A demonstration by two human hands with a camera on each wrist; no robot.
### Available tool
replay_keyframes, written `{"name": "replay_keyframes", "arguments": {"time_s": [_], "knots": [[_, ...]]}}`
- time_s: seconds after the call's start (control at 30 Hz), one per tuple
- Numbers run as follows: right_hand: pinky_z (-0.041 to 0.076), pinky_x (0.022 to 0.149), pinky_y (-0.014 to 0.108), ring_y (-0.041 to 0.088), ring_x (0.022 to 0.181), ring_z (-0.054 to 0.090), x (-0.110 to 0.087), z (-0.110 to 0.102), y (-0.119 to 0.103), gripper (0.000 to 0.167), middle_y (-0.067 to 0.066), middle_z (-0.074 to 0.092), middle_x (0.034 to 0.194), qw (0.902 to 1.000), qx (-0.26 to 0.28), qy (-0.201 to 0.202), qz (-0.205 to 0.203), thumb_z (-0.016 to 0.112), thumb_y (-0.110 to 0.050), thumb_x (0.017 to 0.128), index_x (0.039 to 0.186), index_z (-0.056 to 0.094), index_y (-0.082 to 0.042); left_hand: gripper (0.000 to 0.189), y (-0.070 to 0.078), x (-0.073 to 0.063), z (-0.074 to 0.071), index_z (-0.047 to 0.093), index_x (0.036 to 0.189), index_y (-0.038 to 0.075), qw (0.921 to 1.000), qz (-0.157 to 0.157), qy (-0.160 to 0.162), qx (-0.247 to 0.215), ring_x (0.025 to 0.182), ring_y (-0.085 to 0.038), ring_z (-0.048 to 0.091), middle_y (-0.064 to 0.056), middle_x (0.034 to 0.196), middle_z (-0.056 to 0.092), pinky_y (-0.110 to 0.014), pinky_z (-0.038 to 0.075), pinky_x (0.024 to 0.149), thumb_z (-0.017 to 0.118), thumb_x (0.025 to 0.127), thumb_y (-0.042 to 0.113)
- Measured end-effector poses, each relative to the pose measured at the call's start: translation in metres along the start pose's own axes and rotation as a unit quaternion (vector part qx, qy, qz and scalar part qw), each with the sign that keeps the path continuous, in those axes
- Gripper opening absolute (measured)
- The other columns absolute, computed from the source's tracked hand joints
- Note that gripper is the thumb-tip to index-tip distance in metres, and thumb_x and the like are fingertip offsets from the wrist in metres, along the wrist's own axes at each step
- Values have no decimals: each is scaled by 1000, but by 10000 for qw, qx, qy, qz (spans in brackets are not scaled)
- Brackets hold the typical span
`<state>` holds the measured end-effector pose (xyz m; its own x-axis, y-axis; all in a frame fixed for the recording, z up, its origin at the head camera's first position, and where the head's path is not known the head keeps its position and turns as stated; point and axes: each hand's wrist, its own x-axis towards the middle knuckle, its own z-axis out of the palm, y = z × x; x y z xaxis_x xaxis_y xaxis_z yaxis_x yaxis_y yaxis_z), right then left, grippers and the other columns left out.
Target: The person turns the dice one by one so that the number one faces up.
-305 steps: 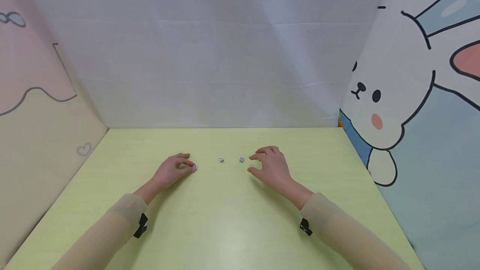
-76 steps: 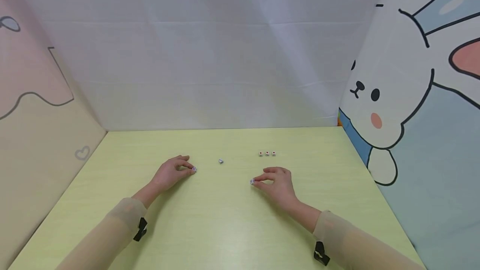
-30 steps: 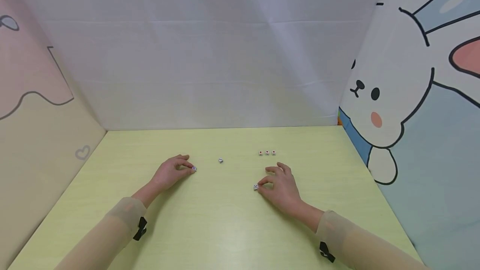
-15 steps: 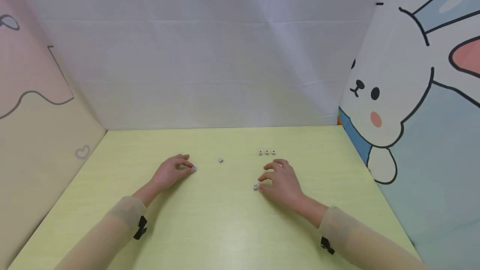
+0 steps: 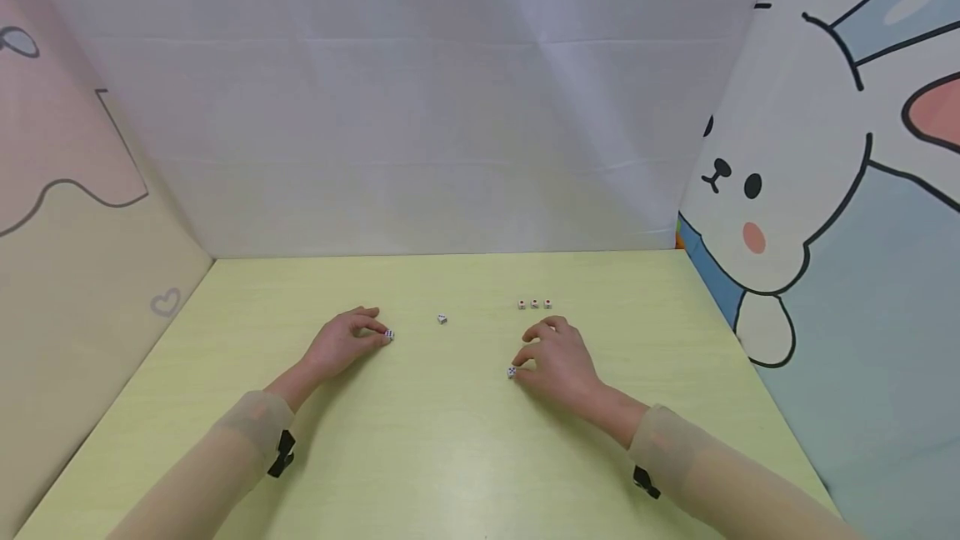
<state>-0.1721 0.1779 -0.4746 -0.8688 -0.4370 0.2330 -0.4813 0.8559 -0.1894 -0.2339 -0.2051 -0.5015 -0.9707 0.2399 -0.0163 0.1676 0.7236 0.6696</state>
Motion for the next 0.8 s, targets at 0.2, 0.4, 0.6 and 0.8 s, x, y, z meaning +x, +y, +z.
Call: {"name": "replay_keyframes", "arguments": {"time_s": [0.2, 0.4, 0.6, 0.8], "knots": [[44, 99, 57, 37, 121, 50, 1, 0, -1, 9, 4, 70, 114, 10000, 3, -57, 54, 90, -28, 78, 81, 82, -25, 18, 1, 0, -1, 80, 106, 14, 10000, 14, -23, -62, 150, -40, 29, -16, 152, 50, -60, 21, 120, 76, 95, 28], [44, 100, 59, 37, 124, 49, 2, 0, -1, 8, 4, 69, 115, 9999, 31, -71, 101, 90, -28, 78, 80, 82, -27, 19, 0, 0, -1, 80, 107, 15, 10000, 48, -18, -55, 150, -39, 29, -15, 153, 50, -61, 22, 120, 76, 95, 28], [44, 101, 60, 38, 125, 49, 3, 1, -2, 8, 3, 70, 115, 9999, 0, -98, 93, 90, -28, 78, 79, 82, -27, 19, 0, 0, -2, 80, 107, 15, 10000, 30, -7, -75, 150, -39, 28, -15, 153, 50, -61, 21, 120, 76, 95, 29], [43, 103, 60, 39, 128, 49, 5, 2, -2, 7, 3, 70, 116, 9996, -138, -261, 38, 89, -29, 79, 80, 82, -27, 18, 0, -1, -2, 80, 106, 15, 9999, 28, 6, -102, 150, -40, 29, -16, 152, 51, -61, 21, 120, 76, 95, 28]]}}
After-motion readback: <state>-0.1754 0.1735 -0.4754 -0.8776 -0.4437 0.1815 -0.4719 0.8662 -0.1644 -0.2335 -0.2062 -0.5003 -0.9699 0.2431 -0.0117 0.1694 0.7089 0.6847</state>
